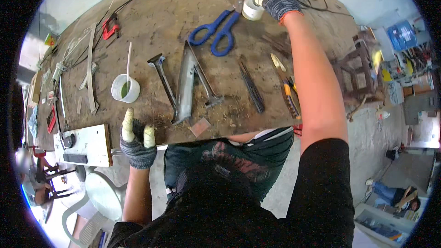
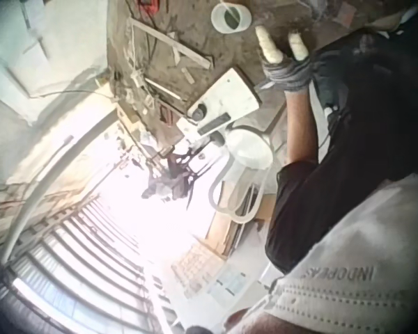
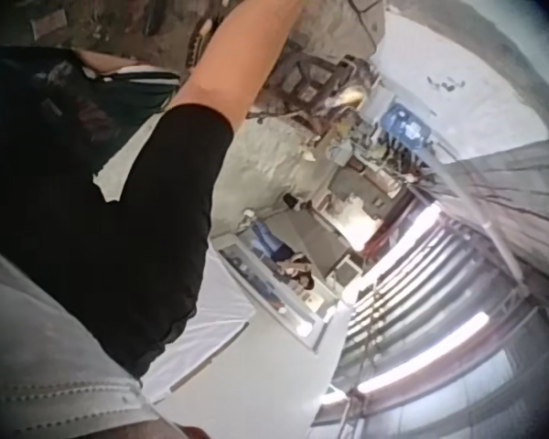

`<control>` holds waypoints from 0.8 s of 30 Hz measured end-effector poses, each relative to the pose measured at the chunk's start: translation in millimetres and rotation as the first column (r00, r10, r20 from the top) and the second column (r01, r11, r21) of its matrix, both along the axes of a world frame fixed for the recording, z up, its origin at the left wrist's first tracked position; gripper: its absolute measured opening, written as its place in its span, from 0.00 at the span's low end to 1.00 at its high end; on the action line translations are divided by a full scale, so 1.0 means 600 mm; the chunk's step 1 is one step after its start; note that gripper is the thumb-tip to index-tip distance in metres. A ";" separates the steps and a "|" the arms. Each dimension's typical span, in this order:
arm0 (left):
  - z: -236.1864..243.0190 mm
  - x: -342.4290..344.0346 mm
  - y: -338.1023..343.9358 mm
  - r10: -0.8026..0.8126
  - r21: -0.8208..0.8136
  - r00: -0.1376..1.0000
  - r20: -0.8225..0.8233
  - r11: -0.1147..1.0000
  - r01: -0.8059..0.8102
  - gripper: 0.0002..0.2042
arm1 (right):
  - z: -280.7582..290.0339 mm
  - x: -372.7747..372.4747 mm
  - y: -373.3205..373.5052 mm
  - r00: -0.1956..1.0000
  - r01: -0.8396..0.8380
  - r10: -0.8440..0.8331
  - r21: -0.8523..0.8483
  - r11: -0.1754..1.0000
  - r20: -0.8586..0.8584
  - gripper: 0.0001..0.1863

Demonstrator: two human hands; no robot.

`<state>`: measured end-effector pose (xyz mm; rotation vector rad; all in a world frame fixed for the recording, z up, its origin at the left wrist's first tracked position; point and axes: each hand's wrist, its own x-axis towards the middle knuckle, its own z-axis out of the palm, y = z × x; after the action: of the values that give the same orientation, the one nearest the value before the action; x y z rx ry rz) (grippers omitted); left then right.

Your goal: Fabricating and soldering metal sign letters on a workshop workbench.

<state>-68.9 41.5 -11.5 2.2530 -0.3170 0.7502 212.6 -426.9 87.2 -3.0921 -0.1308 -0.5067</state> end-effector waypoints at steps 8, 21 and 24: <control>0.018 0.002 0.004 -0.033 0.096 0.999 -0.037 0.995 0.037 0.32 | -0.027 0.164 0.005 0.698 -0.707 0.108 -0.656 0.265 -0.708 0.15; -0.017 0.005 0.006 -0.128 -0.005 0.989 -0.077 0.992 0.128 0.29 | 0.020 0.119 -0.028 0.826 -0.055 0.051 0.010 0.998 -0.562 0.14; -0.020 0.009 0.006 -0.042 0.021 0.999 -0.022 0.999 0.043 0.31 | 0.022 0.107 -0.026 0.830 -0.039 0.063 0.055 0.998 -0.554 0.14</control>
<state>-63.4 45.2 -23.4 2.2654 -0.3631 0.7032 277.0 -442.7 100.4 -3.0302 -0.1899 0.4016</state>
